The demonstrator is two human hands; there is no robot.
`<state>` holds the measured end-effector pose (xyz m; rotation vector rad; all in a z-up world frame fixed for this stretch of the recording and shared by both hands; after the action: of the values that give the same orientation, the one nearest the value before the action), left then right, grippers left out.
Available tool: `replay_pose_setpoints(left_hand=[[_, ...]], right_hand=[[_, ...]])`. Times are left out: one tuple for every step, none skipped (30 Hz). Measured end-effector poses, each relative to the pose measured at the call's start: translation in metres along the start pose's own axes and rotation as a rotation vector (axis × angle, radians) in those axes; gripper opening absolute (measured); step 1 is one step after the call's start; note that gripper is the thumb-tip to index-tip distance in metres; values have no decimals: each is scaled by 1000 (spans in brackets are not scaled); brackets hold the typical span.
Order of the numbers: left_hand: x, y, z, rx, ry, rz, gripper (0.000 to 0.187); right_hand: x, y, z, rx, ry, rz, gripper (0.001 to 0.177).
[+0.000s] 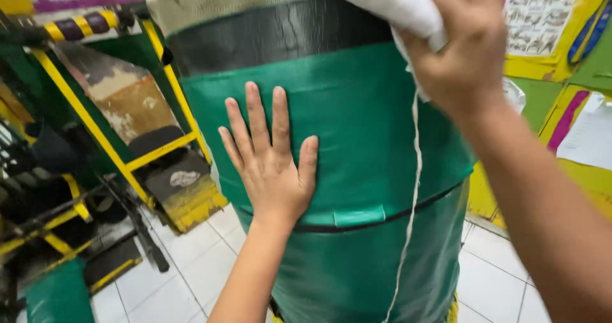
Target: The recorder uses a white cloth to wipe down various pieces of gym equipment, including weight machines, benches, and a large punching bag.
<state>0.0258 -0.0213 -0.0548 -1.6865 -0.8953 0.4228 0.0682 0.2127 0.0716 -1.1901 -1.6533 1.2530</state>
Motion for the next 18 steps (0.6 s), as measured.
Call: replay_pose_setpoints(left_hand=[[0, 16, -7, -6, 1, -7, 71], [6, 25, -5, -24, 45, -6, 74], [14, 33, -2, -42, 88, -4, 76], [17, 57, -4, -55, 85, -16, 76], [21, 82, -6, -94, 114, 17, 75], [28, 100, -4, -132, 144, 49, 75], [27, 128, 5, -145, 142, 37, 75], [25, 160, 13, -205, 163, 65, 75], [25, 193, 21, -265, 185, 93, 76], [23, 236, 34, -275, 193, 81, 76], [23, 280, 49, -332, 146, 91, 77], [21, 322, 63, -381, 98, 101, 80], [27, 347, 62, -383, 104, 91, 80], [33, 370, 62, -403, 142, 69, 83], [41, 393, 63, -423, 181, 46, 87], [49, 392, 60, -424, 183, 35, 87], [56, 391, 57, -438, 198, 18, 90], [63, 393, 49, -458, 209, -2, 93]], right_hand=[[-15, 21, -1, -9, -1, 1, 38], [-20, 36, -3, 44, -22, -103, 47], [-24, 52, -6, 96, -45, -207, 56], [-33, 80, -10, 81, -52, -201, 56], [-43, 107, -12, 6, -33, -211, 57], [-47, 129, -16, -70, -15, -223, 59], [-38, 180, -6, -84, -23, -217, 59], [-33, 235, 2, -128, -21, -208, 53], [-28, 290, 9, -172, -20, -200, 47], [-29, 336, 10, -189, -20, -195, 47], [-30, 381, 10, -223, -37, -169, 50], [-31, 423, 12, -253, -53, -149, 53], [-38, 448, 9, -265, -52, -153, 53], [-42, 472, 6, -277, -56, -134, 50], [-46, 496, 3, -288, -59, -116, 46], [-44, 500, -4, -299, -62, -120, 46], [-44, 505, -9, -401, -108, -141, 46], [-47, 512, -16, -507, -160, -159, 47]])
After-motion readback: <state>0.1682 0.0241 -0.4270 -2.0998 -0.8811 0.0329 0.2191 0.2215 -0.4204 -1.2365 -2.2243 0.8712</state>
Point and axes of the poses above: each hand's wrist, its own y-axis away from the middle knuckle, its own z-axis out of the palm, x = y × z, the point moved 3 cm from there along -y, towards the middle knuckle, and after that the axes turned 6 degrees about y, right-handed, at the moved point
